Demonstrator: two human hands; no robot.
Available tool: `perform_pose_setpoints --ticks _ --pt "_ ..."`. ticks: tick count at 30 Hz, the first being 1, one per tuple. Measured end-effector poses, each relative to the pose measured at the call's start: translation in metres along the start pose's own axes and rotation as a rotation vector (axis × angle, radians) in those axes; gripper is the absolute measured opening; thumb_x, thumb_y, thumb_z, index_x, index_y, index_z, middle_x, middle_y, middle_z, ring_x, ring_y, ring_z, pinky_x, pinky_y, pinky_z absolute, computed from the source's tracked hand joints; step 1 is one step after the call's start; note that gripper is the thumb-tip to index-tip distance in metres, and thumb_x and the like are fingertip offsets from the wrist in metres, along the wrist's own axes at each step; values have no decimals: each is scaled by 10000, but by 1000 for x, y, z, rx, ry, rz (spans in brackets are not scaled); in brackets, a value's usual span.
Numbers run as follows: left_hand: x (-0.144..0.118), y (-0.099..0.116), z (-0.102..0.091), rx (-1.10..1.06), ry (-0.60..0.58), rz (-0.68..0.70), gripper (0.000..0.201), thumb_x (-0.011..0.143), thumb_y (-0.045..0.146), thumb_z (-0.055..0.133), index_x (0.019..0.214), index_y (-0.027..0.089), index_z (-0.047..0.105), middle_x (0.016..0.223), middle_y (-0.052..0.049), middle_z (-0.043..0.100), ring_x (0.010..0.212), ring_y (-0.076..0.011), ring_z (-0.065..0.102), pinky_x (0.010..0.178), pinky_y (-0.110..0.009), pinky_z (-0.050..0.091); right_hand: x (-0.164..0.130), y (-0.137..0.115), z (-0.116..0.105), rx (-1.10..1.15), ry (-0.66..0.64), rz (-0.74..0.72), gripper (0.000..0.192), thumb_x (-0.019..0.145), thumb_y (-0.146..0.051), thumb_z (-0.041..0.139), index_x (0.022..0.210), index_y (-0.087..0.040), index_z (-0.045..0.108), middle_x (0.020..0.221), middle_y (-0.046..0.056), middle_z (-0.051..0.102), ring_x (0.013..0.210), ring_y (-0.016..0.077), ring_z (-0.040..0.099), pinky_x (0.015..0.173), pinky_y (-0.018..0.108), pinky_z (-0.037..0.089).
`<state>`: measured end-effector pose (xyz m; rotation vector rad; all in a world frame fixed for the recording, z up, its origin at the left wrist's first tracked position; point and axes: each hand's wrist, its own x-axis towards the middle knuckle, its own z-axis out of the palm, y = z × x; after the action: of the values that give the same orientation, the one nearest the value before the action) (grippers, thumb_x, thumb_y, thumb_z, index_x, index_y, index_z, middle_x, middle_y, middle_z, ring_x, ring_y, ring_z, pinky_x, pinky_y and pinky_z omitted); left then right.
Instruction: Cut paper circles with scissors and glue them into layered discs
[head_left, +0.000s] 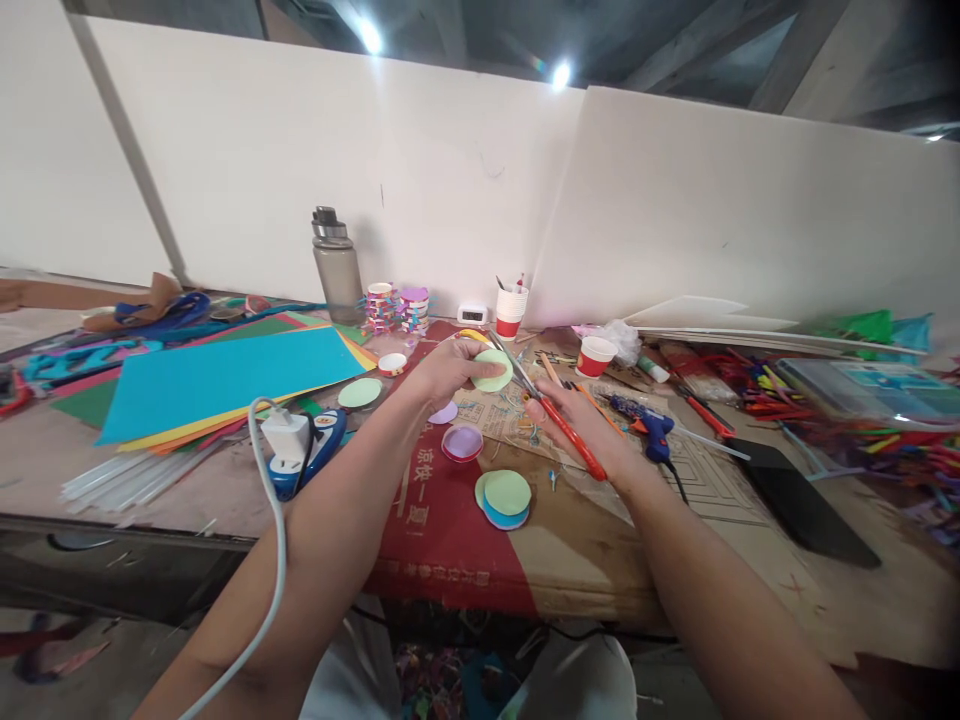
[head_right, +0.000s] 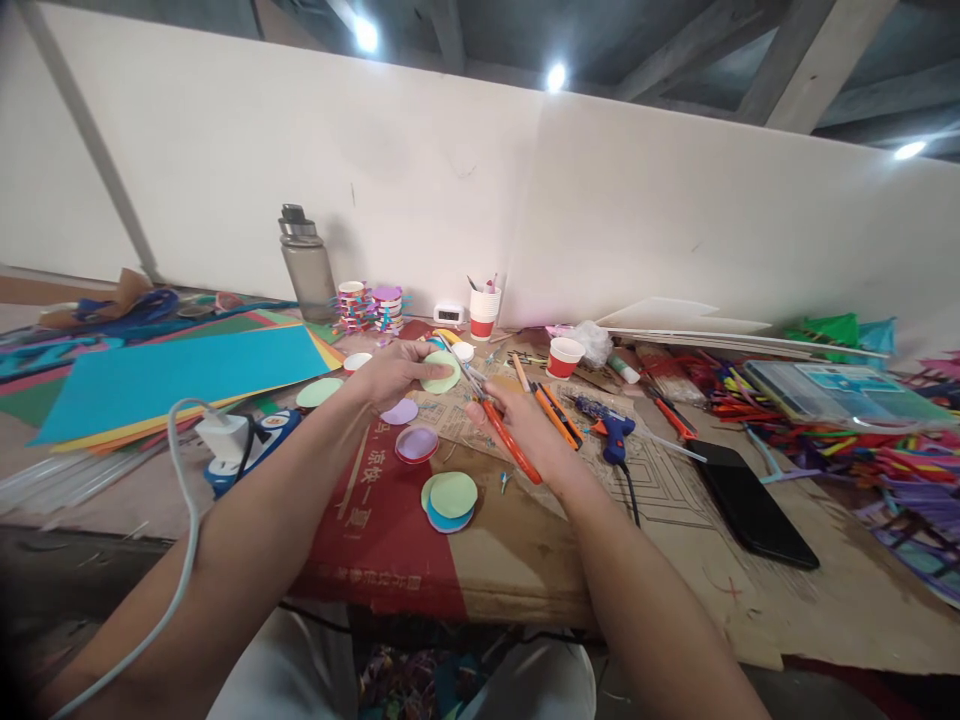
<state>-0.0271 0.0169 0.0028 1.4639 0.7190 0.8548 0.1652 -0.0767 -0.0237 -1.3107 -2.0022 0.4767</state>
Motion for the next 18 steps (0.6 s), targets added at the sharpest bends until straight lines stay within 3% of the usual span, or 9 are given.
perform_pose_setpoints --ticks 18 --pt "0 0 -8 38 -38 -50 273 492 275 830 682 132 695 606 -16 626 553 -117 542 529 -234 388 2 -5 -8 -124 -31 17 349 905 -522 448 719 -228 422 615 -29 426 570 125 361 532 263 307"
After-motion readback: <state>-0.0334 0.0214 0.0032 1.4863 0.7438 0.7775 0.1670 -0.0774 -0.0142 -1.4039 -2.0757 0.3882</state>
